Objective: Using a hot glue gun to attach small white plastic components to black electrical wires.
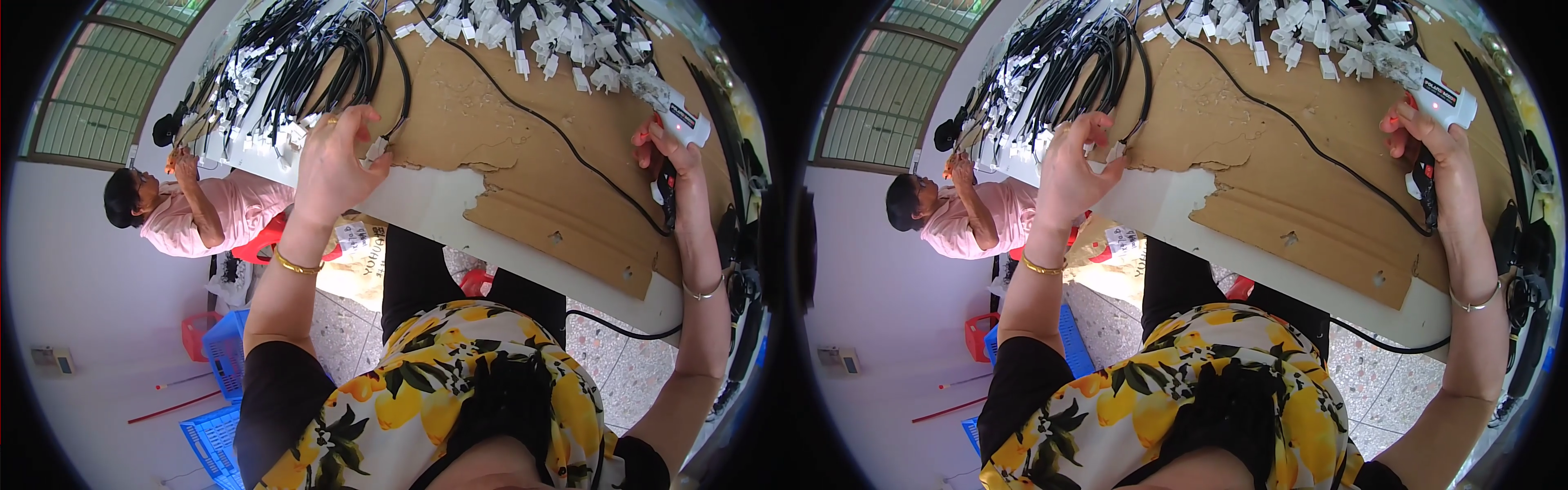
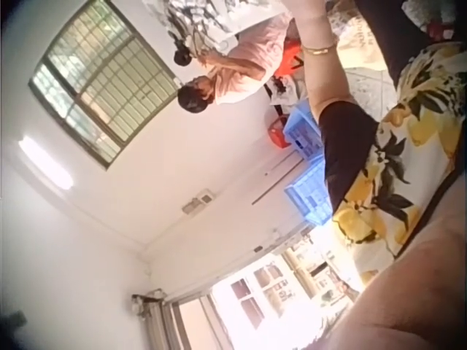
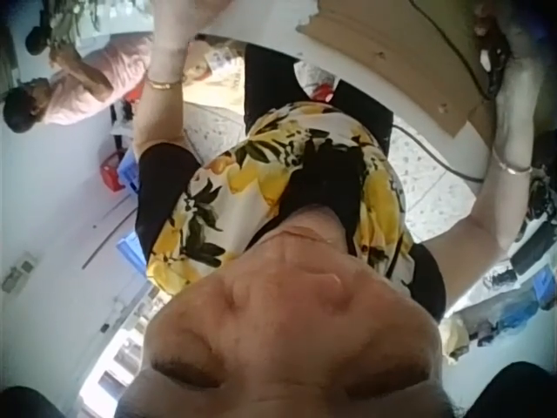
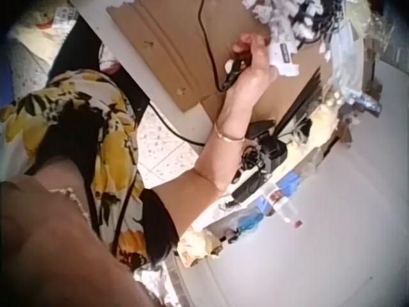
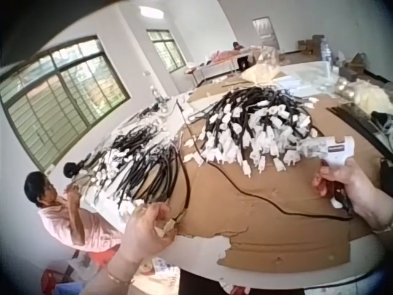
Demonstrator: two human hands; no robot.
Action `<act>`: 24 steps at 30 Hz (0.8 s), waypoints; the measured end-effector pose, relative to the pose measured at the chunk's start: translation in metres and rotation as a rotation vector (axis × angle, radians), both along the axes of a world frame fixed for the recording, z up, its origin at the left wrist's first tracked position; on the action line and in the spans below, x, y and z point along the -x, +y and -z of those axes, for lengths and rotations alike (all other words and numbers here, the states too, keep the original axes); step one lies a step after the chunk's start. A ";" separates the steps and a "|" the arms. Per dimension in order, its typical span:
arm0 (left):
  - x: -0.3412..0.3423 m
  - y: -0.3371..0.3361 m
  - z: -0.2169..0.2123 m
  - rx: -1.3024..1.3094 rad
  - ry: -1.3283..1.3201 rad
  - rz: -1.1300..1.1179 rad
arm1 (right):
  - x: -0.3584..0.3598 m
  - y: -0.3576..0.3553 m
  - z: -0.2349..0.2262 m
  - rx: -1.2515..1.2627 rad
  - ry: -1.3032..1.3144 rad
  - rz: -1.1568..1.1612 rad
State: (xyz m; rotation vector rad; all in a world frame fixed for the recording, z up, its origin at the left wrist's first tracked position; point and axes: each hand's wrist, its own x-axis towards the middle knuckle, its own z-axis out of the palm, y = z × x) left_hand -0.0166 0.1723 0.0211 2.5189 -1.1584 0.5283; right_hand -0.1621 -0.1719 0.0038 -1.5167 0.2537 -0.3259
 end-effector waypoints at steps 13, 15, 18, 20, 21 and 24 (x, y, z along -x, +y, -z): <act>-0.002 0.003 0.029 0.145 0.002 -0.135 | 0.001 -0.004 0.006 -0.024 -0.012 -0.014; -0.006 0.008 0.032 0.282 0.066 -0.218 | 0.000 -0.003 0.004 -0.023 -0.011 -0.011; -0.015 0.014 0.038 0.267 -0.039 -0.271 | -0.002 -0.005 0.004 -0.017 -0.006 -0.028; -0.014 0.014 0.038 0.266 -0.047 -0.249 | -0.002 -0.003 0.003 -0.003 -0.013 -0.011; -0.012 0.013 0.037 0.264 -0.056 -0.228 | -0.001 -0.002 0.001 0.011 -0.020 0.005; -0.009 0.013 0.029 0.290 -0.089 -0.204 | 0.002 0.004 -0.005 0.028 0.033 0.087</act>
